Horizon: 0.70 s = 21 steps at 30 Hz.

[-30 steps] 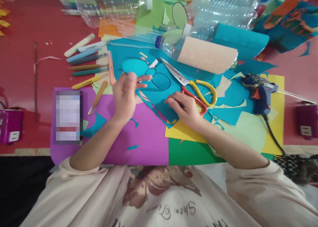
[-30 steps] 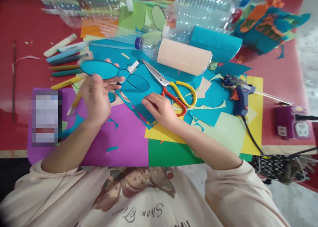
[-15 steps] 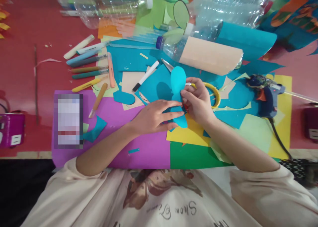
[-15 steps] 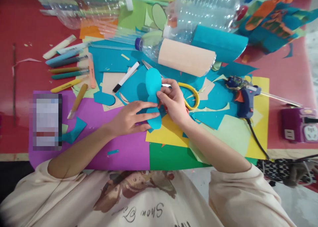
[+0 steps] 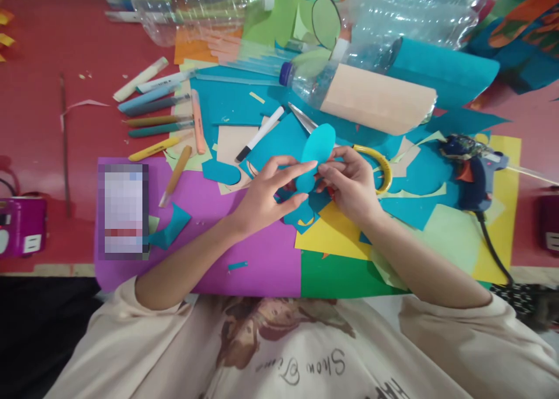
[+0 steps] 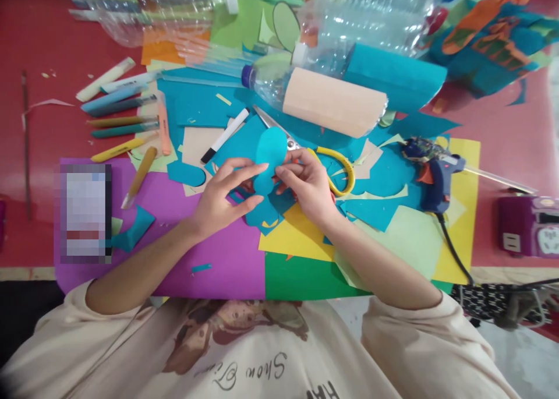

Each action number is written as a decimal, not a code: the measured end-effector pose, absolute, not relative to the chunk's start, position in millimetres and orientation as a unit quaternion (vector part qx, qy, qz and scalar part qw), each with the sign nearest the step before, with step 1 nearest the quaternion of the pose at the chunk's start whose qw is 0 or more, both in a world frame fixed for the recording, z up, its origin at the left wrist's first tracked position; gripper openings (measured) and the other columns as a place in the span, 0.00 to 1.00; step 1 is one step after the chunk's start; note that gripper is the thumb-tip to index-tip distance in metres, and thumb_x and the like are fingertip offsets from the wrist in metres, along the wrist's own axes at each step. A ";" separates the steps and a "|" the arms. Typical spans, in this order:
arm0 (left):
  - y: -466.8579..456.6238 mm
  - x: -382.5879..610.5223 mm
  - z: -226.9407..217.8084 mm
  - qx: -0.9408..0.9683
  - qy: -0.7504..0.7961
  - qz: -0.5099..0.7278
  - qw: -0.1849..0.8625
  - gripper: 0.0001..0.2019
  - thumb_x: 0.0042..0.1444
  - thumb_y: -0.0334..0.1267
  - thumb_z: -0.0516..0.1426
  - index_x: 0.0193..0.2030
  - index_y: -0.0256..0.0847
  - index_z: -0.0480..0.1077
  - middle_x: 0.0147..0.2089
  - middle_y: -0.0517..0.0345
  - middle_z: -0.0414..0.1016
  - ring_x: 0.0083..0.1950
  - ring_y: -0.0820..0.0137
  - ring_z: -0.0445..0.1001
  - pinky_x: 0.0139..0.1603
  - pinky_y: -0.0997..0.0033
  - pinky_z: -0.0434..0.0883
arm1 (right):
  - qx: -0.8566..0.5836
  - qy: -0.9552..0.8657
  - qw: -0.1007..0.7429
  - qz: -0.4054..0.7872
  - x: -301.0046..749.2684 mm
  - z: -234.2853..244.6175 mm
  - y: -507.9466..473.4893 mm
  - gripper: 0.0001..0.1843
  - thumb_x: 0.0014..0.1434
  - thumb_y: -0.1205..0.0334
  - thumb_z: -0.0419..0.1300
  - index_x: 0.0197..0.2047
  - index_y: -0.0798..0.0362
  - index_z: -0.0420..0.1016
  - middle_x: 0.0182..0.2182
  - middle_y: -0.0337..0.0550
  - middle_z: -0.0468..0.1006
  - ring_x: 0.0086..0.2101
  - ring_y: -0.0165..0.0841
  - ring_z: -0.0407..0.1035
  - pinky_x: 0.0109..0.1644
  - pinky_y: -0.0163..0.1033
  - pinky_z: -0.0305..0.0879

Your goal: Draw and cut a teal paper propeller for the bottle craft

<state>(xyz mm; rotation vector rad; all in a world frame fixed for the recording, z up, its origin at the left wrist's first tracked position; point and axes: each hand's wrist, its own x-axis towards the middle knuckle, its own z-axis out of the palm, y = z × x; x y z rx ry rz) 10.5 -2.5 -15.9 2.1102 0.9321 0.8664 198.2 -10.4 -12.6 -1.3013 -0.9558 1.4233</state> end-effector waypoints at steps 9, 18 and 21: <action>-2.3 12.2 -19.5 0.740 0.367 0.326 0.460 0.22 0.58 0.33 0.58 0.60 0.49 0.66 0.59 0.52 0.67 0.33 0.79 0.71 0.41 0.73 0.76 | -0.528 -0.398 0.495 0.564 197.7 -15.2 -12.1 0.20 0.48 0.45 0.69 0.32 0.47 0.64 0.23 0.34 0.75 0.25 0.32 0.74 0.25 0.35 0.71; -2.2 8.7 -25.6 0.729 0.374 0.379 0.429 0.22 0.62 0.44 0.57 0.63 0.48 0.64 0.62 0.48 0.65 0.34 0.79 0.72 0.38 0.75 0.75 | -0.521 -0.473 0.537 0.465 203.1 2.2 -8.6 0.26 0.60 0.38 0.55 0.22 0.50 0.64 0.30 0.43 0.80 0.26 0.30 0.73 0.26 0.36 0.68; 0.0 8.1 -24.8 0.736 0.371 0.404 0.398 0.17 0.63 0.43 0.56 0.58 0.47 0.69 0.58 0.50 0.70 0.40 0.76 0.74 0.39 0.77 0.74 | -0.573 -0.593 0.446 0.348 232.5 30.0 -12.7 0.19 0.60 0.43 0.58 0.29 0.50 0.72 0.28 0.42 0.79 0.28 0.32 0.73 0.32 0.39 0.69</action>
